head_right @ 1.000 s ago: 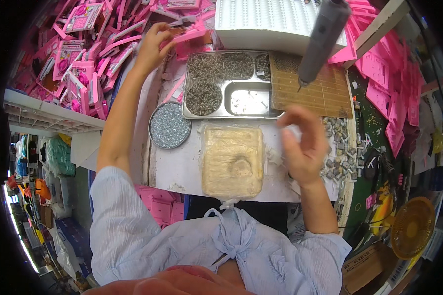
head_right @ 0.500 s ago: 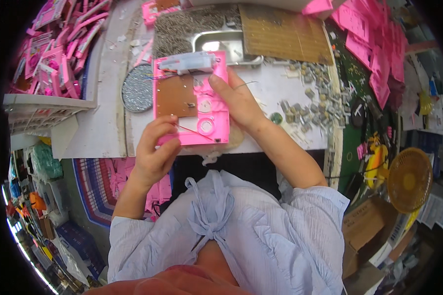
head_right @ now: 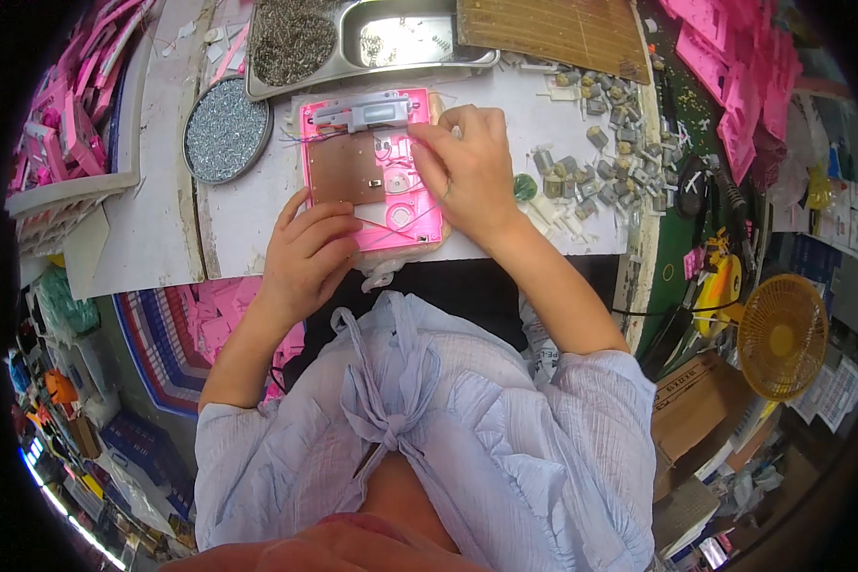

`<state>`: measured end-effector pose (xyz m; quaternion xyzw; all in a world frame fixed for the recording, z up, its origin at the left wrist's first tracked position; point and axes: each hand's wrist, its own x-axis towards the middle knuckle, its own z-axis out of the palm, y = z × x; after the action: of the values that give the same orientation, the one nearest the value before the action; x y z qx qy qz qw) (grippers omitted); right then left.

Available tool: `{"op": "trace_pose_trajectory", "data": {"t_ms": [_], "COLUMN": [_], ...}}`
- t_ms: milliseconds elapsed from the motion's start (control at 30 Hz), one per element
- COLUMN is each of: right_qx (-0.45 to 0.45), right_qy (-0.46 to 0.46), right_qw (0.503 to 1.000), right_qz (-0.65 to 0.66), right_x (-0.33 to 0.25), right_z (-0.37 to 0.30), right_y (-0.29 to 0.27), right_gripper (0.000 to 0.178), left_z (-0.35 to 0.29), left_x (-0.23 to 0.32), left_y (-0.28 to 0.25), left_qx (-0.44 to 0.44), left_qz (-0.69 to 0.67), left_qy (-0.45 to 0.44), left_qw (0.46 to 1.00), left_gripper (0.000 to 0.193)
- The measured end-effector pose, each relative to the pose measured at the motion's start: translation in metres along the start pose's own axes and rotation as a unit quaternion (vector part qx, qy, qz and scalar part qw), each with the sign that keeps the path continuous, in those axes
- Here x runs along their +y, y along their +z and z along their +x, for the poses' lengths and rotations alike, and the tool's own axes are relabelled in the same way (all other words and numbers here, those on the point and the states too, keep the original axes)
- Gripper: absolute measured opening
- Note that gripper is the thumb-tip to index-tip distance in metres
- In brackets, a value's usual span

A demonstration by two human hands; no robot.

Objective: Assembling a toy electronic device by soldering wires to components and securing the plastic casing with screws.

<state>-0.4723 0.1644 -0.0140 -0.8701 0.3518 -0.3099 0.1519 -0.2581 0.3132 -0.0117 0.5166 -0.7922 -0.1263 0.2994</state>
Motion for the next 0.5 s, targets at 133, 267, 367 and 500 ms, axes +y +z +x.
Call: {"op": "trace_pose_trajectory", "data": {"t_ms": [133, 267, 367, 500], "right_qx": [-0.028, -0.158, -0.284, -0.221], "right_qy": [0.000, 0.105, -0.129, -0.089], "right_qw": [0.999, 0.970, 0.915, 0.943], "right_qz": [0.044, 0.148, 0.255, 0.232], "right_x": [0.011, -0.008, -0.040, -0.030], "right_z": [0.005, -0.029, -0.029, -0.016], "right_y": [-0.007, -0.041, -0.060, -0.052], "right_gripper": [0.013, 0.012, 0.025, 0.050], "left_z": [0.004, 0.017, 0.029, 0.015], "left_x": [0.003, 0.021, 0.039, 0.029], "left_y": [-0.006, -0.007, 0.000, 0.008], "left_qx": [-0.011, 0.062, 0.003, -0.026], "left_qz": [-0.039, -0.043, -0.016, -0.025], "left_qy": [-0.020, -0.083, -0.015, 0.117], "left_qw": [0.999, 0.994, 1.000, 0.992], "left_gripper": [0.024, 0.033, 0.034, 0.025]}}
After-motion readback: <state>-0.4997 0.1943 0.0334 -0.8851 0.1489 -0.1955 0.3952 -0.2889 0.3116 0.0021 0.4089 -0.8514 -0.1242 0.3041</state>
